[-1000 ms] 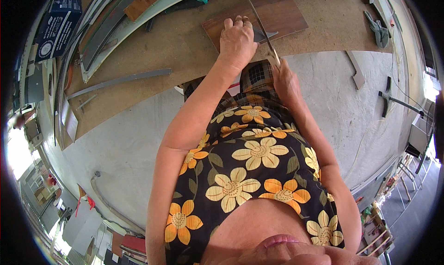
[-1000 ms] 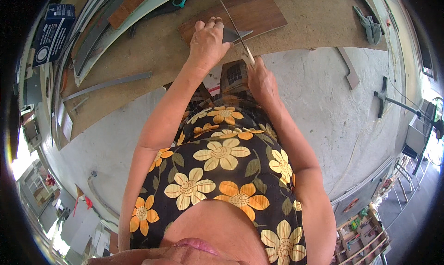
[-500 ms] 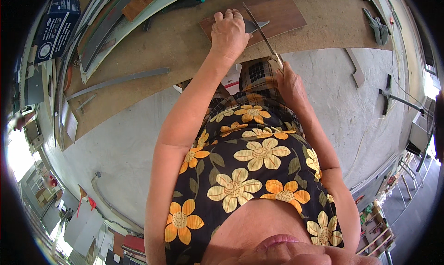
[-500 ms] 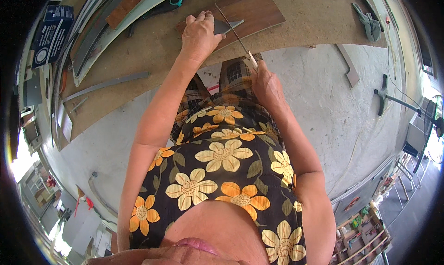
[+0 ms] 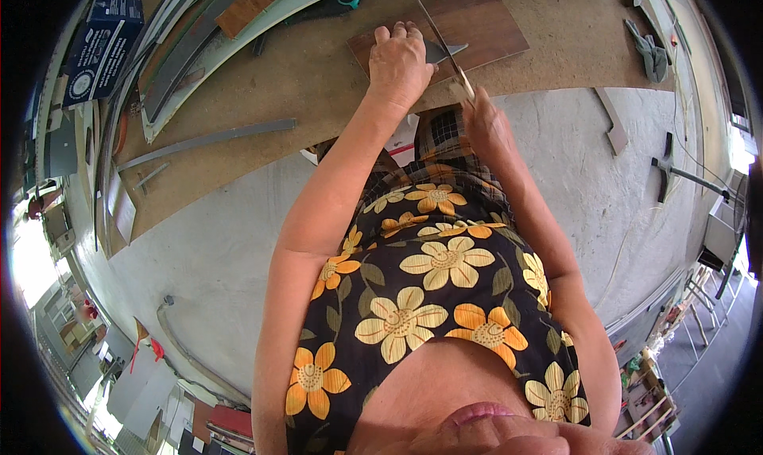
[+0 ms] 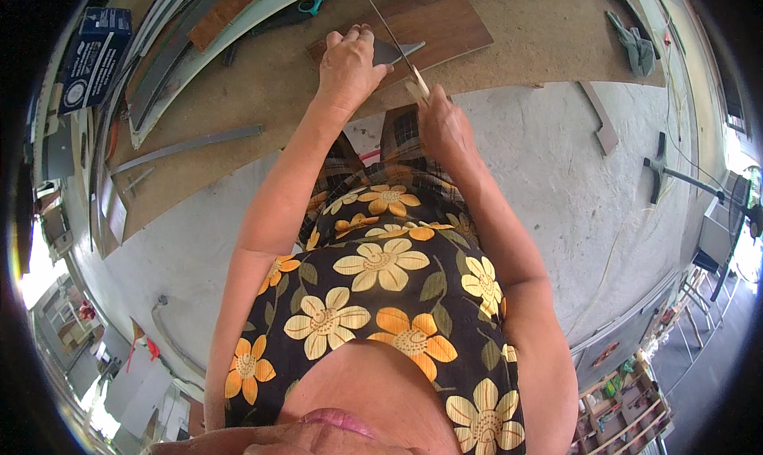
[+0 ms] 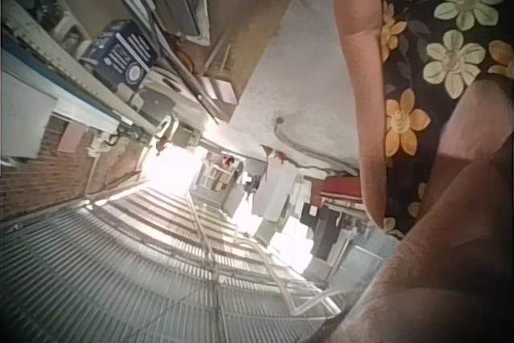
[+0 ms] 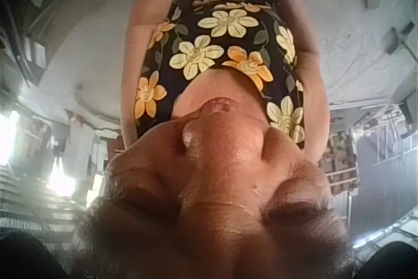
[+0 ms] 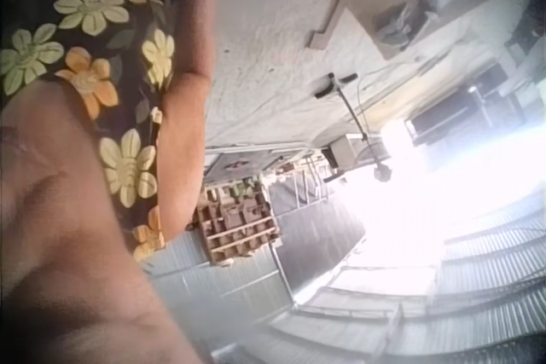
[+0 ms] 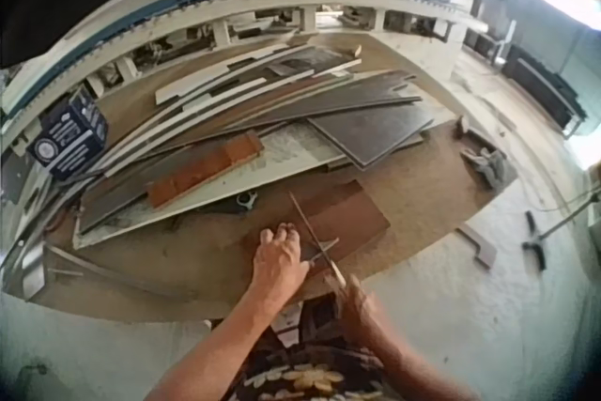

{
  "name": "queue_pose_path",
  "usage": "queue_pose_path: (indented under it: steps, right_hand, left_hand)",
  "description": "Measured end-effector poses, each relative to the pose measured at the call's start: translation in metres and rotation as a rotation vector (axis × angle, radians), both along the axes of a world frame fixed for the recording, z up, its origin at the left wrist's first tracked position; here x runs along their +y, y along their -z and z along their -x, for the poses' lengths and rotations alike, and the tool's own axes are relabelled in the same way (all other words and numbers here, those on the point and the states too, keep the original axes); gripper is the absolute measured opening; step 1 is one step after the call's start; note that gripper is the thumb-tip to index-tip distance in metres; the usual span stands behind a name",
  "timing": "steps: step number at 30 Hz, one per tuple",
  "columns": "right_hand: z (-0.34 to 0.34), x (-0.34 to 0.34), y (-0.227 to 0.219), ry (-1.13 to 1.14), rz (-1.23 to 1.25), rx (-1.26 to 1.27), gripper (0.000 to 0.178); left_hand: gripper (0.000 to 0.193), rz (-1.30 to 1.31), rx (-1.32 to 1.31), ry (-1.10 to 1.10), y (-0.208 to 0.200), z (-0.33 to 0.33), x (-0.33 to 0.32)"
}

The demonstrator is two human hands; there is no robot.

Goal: Using a hand saw to cut a thin piece of wood positioned on a workshop workbench.

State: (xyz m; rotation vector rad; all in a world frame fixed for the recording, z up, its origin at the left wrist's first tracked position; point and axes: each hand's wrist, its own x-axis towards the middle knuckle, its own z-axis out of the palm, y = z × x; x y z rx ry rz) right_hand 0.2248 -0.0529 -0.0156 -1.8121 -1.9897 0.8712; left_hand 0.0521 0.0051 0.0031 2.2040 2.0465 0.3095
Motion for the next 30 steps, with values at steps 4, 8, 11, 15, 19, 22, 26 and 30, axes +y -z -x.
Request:
queue_pose_path:
  steps: [4,8,11,15,19,22,26,30]
  right_hand:
    - [-0.023,-0.039,0.002,0.041,0.118,-0.012,0.024]
    - [-0.013,-0.024,0.001,0.016,0.06,-0.022,0.024]
    - [0.006,0.01,-0.004,0.004,0.014,0.0,0.024]
    - [0.006,0.016,0.001,-0.044,-0.044,-0.008,0.024]
    - [-0.022,-0.034,0.004,0.017,0.066,-0.007,0.024]
    - [-0.024,-0.038,0.004,0.041,0.108,-0.009,0.025]
    - [-0.011,-0.014,-0.001,0.052,0.185,-0.003,0.03]
    - [-0.019,-0.011,0.004,0.003,0.103,-0.016,0.029]
  left_hand:
    - [0.068,-0.036,-0.015,0.017,0.003,0.002,0.0]
    - [0.068,-0.026,-0.002,0.026,0.002,0.002,-0.001]
    - [0.067,-0.032,0.006,0.028,0.003,0.0,0.002]
    - [0.068,-0.048,0.007,0.015,0.003,0.0,-0.001]
    - [0.069,-0.03,-0.025,-0.002,0.003,-0.001,-0.001]
    - [0.07,-0.064,-0.017,0.032,0.003,-0.001,0.0]
    - [0.071,-0.069,0.009,-0.032,0.003,0.009,0.01]
    - [0.072,-0.08,0.005,-0.048,0.008,0.012,0.013]
